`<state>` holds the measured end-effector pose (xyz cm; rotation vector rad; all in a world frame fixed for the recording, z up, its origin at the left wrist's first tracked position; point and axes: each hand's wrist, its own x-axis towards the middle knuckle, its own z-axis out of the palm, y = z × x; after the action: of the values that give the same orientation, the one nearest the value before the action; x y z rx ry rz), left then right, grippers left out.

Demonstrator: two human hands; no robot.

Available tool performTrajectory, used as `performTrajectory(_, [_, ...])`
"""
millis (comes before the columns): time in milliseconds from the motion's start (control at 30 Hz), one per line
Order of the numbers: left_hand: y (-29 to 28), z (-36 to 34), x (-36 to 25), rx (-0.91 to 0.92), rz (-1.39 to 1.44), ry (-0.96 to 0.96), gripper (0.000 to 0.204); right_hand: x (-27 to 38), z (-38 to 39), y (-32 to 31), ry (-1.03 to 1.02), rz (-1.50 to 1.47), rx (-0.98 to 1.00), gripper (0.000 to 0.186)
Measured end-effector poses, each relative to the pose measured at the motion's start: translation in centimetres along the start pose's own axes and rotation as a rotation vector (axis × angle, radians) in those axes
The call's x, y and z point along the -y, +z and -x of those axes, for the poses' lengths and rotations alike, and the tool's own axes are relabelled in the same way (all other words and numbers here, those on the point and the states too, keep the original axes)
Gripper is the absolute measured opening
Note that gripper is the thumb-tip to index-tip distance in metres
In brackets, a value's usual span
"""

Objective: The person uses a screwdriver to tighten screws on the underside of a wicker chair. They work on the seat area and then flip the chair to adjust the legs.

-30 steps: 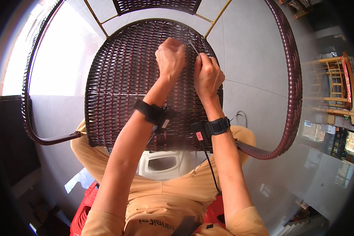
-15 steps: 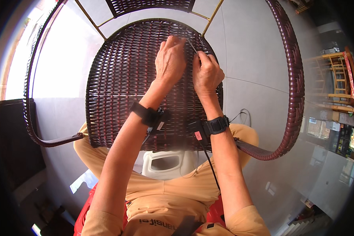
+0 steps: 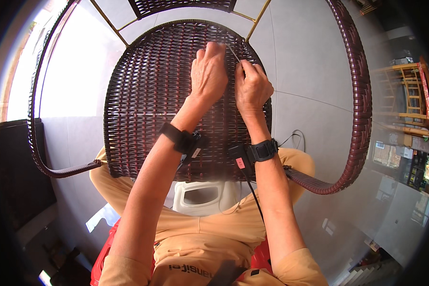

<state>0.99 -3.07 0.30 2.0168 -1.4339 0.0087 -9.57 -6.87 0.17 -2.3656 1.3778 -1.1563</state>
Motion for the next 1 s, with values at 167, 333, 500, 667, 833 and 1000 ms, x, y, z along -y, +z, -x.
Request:
performTrajectory(167, [0.8, 0.3, 0.1, -0.110, -0.033, 0.043, 0.034, 0.1, 0.0, 0.1, -0.008, 0.017, 0.006, 0.007])
performTrajectory(333, [-0.2, 0.6, 0.4, -0.185, 0.448, -0.274, 0.022, 0.1, 0.0, 0.2, 0.010, 0.020, -0.026, 0.007])
performTrajectory(500, [0.4, 0.0, 0.4, -0.231, 0.201, -0.187, 0.019, 0.1, -0.1, 0.0, 0.003, 0.029, -0.005, 0.007])
performTrajectory(667, [0.4, -0.6, 0.1, -0.156, 0.183, -0.287, 0.019, 0.2, 0.1, 0.1, 0.001, 0.002, -0.022, 0.006])
performTrajectory(833, [0.5, -0.6, -0.2, -0.157, 0.124, -0.268, 0.017, 0.1, 0.1, 0.0, 0.010, 0.037, 0.012, 0.008])
performTrajectory(1000, [1.0, -0.9, -0.6, -0.162, 0.047, -0.282, 0.015, 0.1, 0.0, 0.0, 0.000, 0.019, 0.000, 0.009])
